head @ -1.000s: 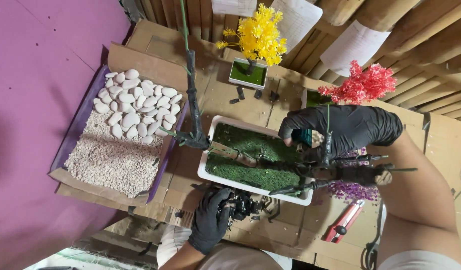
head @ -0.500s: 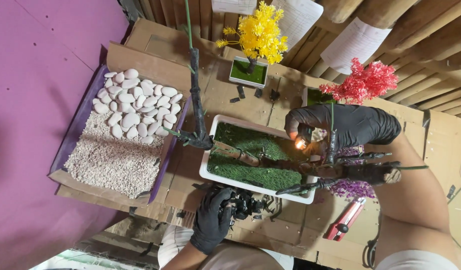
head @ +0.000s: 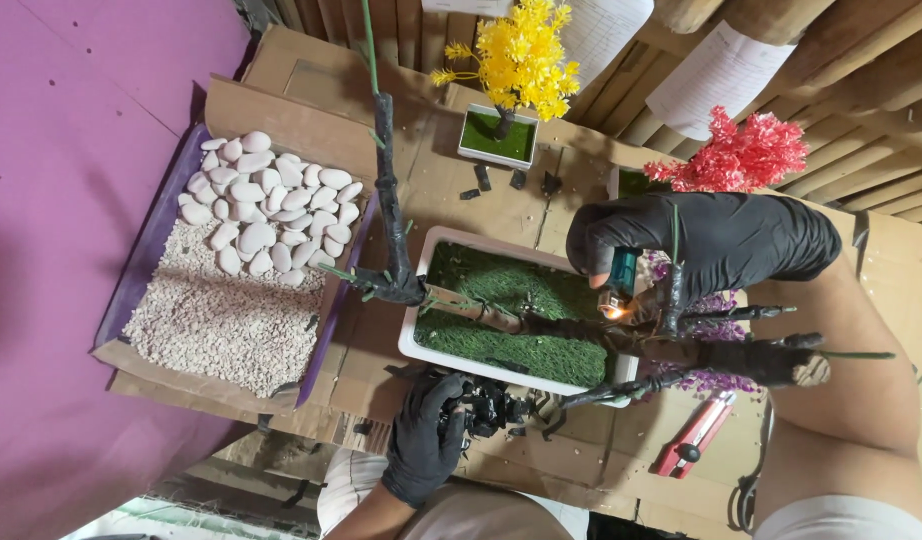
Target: The person wraps black tape around the branches of a small bonsai tree in a white rectangular pot. They repeatedly tear off pieces of tape, wrap them around the branches, and use a lighter to heat the tape ends. The workspace includes other bonsai trees, white stones, and tools like scissors and pliers.
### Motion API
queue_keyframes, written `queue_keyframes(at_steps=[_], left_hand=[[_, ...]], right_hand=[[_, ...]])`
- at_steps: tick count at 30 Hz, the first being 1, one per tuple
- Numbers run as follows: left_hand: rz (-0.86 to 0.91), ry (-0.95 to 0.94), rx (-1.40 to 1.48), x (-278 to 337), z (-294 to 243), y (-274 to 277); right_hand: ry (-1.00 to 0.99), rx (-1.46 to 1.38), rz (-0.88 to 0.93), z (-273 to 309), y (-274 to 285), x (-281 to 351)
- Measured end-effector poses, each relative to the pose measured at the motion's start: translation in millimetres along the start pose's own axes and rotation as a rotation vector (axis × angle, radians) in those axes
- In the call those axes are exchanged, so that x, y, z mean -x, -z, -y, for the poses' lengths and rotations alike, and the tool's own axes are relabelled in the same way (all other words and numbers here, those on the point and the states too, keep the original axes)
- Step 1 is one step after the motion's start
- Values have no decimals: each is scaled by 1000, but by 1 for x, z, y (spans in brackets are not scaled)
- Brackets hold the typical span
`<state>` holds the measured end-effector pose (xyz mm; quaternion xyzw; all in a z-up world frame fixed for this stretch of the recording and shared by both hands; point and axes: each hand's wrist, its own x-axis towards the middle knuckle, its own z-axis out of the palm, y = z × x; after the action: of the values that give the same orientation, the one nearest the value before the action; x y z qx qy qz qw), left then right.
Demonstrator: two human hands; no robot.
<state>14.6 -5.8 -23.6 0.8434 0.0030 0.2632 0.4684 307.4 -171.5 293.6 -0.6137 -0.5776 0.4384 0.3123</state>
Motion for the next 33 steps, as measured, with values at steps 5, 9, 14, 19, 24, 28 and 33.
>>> queue_keyframes(at_steps=[5,9,14,19,24,28,33], left_hand=[[4,15,-9,4,4,-2],[2,-8,-10,1,2,-1],[-4,-11,-15,4,6,-4],[-25,-18,4,-1,0,-3],[-17,-52,40,-2,-2,1],[-15,-47,43,-2,-2,1],[-56,-80,-4,-7,-10,6]], right_hand=[[-50,21,1,12,1,0],[-88,45,2,21,0,2],[-137,76,2,20,-4,9],[-178,106,-2,8,-8,26],[-477,85,-443,12,-26,71],[-44,-529,-697,24,-65,103],[88,-60,-1297,31,-141,116]])
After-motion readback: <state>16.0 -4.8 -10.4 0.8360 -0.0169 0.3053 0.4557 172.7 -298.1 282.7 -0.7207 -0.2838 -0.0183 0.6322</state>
